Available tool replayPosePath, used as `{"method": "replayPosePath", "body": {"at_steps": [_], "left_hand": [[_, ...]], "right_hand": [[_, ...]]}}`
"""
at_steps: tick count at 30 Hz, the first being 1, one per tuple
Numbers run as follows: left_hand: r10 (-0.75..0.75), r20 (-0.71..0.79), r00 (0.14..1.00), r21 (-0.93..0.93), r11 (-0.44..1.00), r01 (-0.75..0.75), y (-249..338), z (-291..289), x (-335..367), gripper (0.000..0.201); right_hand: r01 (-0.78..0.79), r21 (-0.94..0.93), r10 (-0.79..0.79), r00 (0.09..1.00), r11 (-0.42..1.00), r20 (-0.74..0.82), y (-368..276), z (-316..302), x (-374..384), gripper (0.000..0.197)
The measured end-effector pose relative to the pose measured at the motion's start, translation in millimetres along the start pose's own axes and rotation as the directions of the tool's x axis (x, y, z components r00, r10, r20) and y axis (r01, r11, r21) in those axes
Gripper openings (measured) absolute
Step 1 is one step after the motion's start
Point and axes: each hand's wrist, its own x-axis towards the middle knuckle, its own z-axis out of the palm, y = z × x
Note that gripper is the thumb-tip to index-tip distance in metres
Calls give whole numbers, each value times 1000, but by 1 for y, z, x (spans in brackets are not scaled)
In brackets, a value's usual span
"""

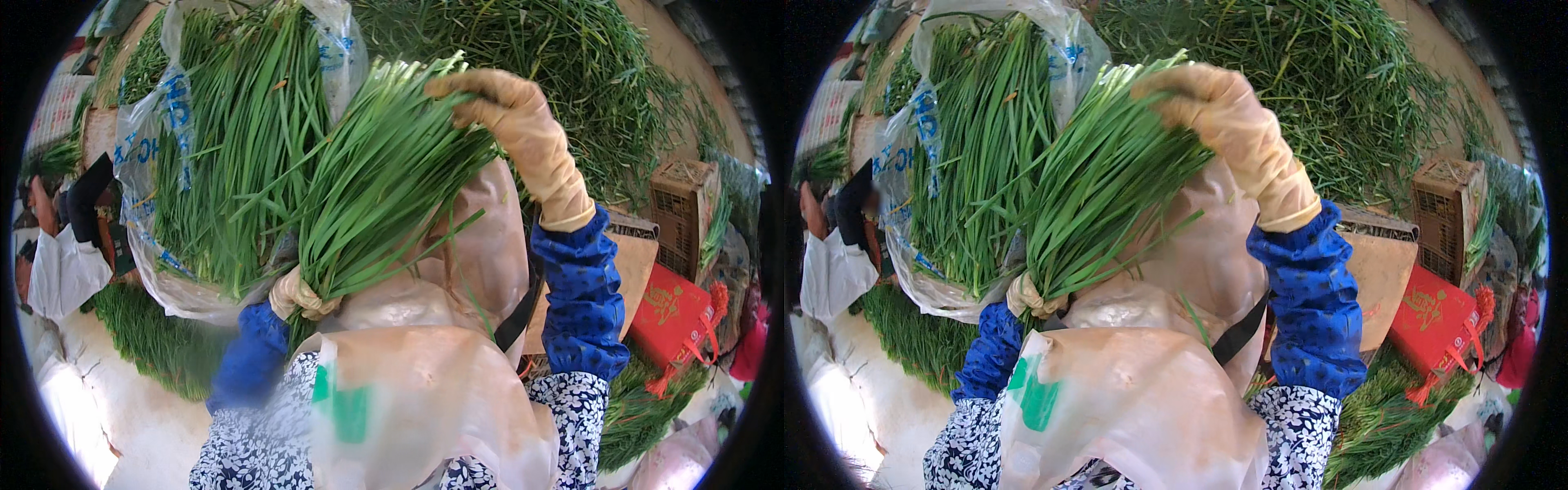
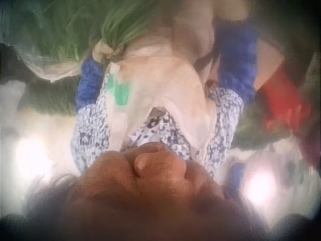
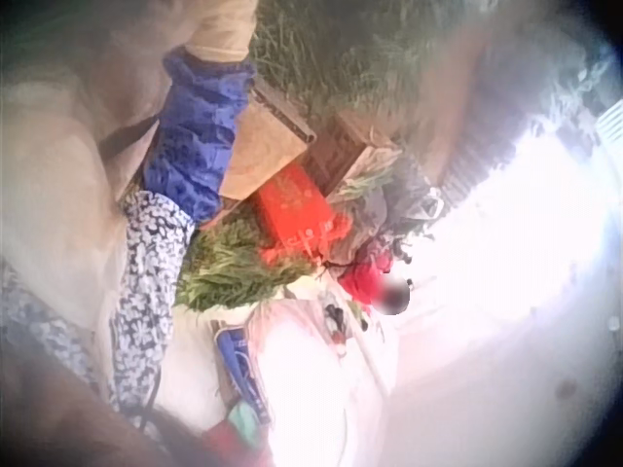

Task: The person sorts leeks by hand, gathers them into bundles, and secures each bundle with a red tie while working in a processing facility.

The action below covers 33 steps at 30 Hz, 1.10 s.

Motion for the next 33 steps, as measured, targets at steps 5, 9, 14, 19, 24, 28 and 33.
{"method": "replayPosePath", "body": {"at_steps": [5,9,14,19,24,28,33], "left_hand": [[78,-299,951,208,978,-14,-3,4,-4,62],[-74,-340,937,130,984,125,9,19,1,72],[-101,-381,919,43,991,127,10,23,1,71],[-162,-331,930,33,983,183,16,10,-7,70],[-153,-285,946,28,985,168,6,-4,-10,69],[-169,-303,938,14,983,182,8,4,-11,59],[-123,-273,954,161,972,171,11,20,-3,61]], "right_hand": [[34,413,90,957,910,-277,19,-55,10,32],[-175,120,198,552,977,-810,40,-115,-7,22],[-360,-59,109,428,931,-897,136,-169,-61,22],[-627,-239,1,357,742,-934,143,-195,-94,30],[-772,-522,196,611,362,-767,115,-182,-90,58],[-447,-417,368,893,792,-259,68,-70,-71,65],[-364,-206,241,857,908,-455,92,-40,-70,30]]}}
